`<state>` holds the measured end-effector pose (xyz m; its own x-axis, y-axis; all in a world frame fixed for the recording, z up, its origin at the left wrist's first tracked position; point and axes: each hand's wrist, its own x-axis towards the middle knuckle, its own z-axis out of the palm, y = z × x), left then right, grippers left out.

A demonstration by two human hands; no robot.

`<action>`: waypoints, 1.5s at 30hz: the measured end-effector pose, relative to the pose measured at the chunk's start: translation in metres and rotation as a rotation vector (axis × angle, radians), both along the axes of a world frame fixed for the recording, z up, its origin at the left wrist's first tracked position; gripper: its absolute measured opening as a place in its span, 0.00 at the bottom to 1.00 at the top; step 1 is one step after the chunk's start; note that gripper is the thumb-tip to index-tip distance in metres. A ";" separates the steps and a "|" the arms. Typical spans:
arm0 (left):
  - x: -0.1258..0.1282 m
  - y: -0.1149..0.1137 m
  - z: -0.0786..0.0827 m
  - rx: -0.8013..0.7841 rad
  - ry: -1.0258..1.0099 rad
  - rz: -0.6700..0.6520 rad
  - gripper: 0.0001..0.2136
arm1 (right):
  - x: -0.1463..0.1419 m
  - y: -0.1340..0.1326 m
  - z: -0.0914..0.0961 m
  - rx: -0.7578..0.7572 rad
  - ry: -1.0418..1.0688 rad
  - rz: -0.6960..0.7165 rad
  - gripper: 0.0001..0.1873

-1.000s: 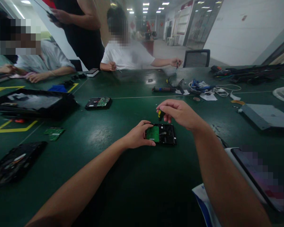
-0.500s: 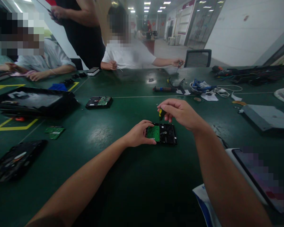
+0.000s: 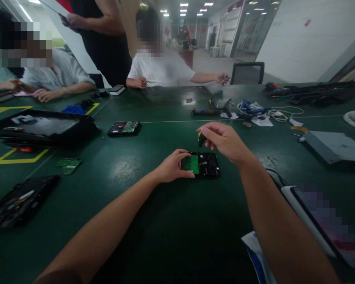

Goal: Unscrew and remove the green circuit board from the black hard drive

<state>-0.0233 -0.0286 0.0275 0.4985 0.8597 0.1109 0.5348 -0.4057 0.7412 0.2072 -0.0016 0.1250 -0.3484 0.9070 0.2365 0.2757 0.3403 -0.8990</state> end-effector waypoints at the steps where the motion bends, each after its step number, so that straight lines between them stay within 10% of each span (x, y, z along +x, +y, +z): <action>1: 0.000 0.000 -0.001 -0.010 -0.006 0.000 0.38 | 0.001 0.000 0.001 -0.005 0.000 -0.001 0.15; 45: 0.000 -0.002 -0.003 -0.051 -0.051 -0.008 0.37 | -0.001 0.001 -0.001 -0.143 0.109 0.067 0.15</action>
